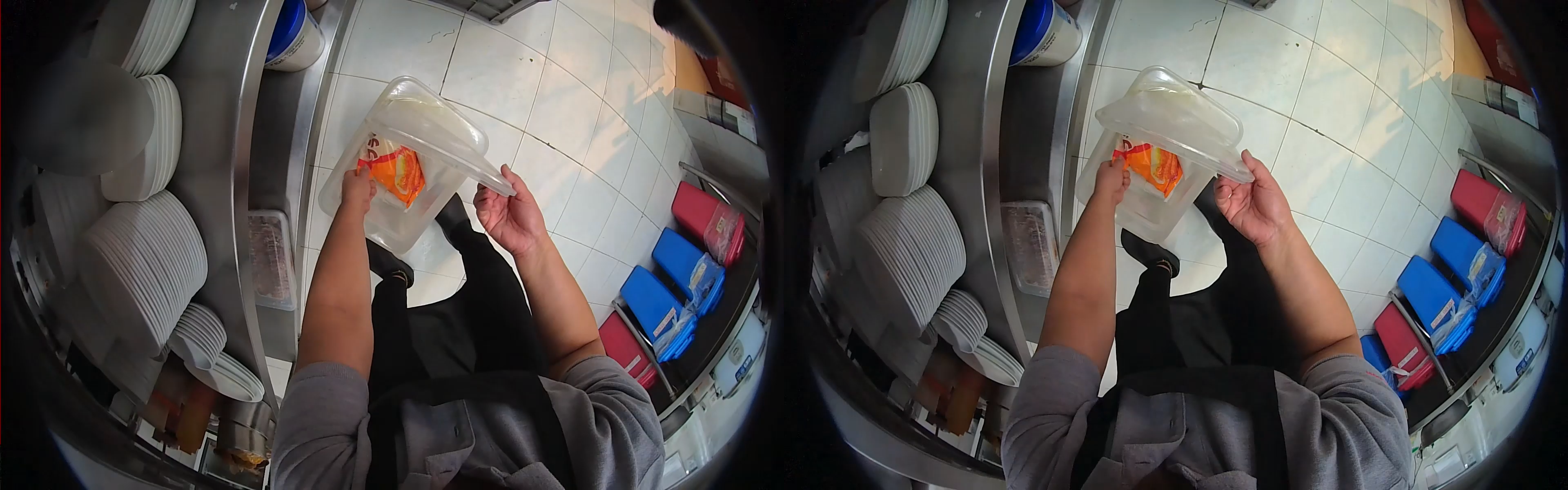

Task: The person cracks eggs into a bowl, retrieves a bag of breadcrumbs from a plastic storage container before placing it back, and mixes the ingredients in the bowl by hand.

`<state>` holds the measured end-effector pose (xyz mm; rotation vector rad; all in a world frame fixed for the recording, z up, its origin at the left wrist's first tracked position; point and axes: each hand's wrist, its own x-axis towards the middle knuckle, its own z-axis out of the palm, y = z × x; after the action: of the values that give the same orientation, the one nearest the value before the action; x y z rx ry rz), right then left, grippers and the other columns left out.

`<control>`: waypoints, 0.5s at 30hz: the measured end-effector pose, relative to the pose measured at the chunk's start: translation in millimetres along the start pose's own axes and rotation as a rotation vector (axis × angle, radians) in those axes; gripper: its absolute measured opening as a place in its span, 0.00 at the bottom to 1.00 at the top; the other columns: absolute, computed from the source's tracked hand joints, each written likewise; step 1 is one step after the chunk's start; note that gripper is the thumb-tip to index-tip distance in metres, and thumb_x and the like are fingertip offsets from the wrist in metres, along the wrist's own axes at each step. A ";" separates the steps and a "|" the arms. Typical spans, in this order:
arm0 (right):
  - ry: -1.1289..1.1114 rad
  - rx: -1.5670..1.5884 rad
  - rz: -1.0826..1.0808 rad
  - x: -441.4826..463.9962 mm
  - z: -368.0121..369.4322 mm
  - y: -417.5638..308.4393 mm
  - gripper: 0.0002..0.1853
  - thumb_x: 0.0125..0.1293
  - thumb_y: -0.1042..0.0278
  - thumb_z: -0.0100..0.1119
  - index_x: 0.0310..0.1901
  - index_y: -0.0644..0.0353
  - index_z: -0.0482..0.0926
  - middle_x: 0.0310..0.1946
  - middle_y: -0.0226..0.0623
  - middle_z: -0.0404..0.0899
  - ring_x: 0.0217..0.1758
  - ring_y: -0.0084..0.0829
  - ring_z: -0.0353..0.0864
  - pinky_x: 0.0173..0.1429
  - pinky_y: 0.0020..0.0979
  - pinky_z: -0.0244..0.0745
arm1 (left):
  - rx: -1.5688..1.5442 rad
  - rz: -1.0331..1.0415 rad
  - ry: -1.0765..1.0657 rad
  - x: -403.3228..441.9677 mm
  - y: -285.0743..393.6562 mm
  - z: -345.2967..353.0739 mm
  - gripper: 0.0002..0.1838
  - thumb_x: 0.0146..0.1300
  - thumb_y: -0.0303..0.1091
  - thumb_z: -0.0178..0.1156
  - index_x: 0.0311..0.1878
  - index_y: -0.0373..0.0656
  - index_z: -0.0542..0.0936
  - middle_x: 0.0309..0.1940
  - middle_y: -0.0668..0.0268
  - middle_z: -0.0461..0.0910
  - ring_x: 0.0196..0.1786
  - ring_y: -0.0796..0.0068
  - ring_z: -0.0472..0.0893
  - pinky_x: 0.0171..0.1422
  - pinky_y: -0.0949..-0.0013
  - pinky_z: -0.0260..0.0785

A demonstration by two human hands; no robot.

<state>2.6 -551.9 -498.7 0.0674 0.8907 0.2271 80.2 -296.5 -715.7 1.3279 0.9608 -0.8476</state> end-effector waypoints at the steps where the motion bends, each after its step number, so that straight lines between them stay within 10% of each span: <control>1: -0.003 0.006 -0.001 0.6 1.0 -0.6 0.14 0.67 0.61 0.54 0.42 0.66 0.72 0.32 0.38 0.77 0.33 0.31 0.78 0.37 0.28 0.79 | 0.140 0.036 -0.024 -6.8 0.5 3.0 0.11 0.67 0.39 0.50 0.32 0.44 0.68 0.15 0.73 0.62 0.13 0.81 0.61 0.15 0.77 0.57; 5: -0.026 0.007 0.000 1.7 2.7 -4.2 0.14 0.67 0.62 0.53 0.42 0.67 0.72 0.33 0.39 0.77 0.33 0.31 0.79 0.38 0.29 0.81 | 0.603 0.393 0.018 -17.5 5.7 5.7 0.10 0.66 0.37 0.48 0.34 0.41 0.72 0.14 0.70 0.65 0.12 0.79 0.64 0.15 0.73 0.55; 15: -0.032 0.070 0.006 6.3 2.8 -4.8 0.11 0.67 0.66 0.52 0.40 0.67 0.72 0.32 0.39 0.79 0.32 0.31 0.80 0.36 0.27 0.83 | 0.733 0.390 -0.359 -129.4 64.5 39.2 0.11 0.64 0.38 0.51 0.38 0.39 0.75 0.19 0.67 0.72 0.17 0.78 0.70 0.23 0.74 0.64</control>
<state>9.4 -555.1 -502.5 0.1383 0.8667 0.2002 92.5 -335.2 -571.5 1.8158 0.0747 -1.1271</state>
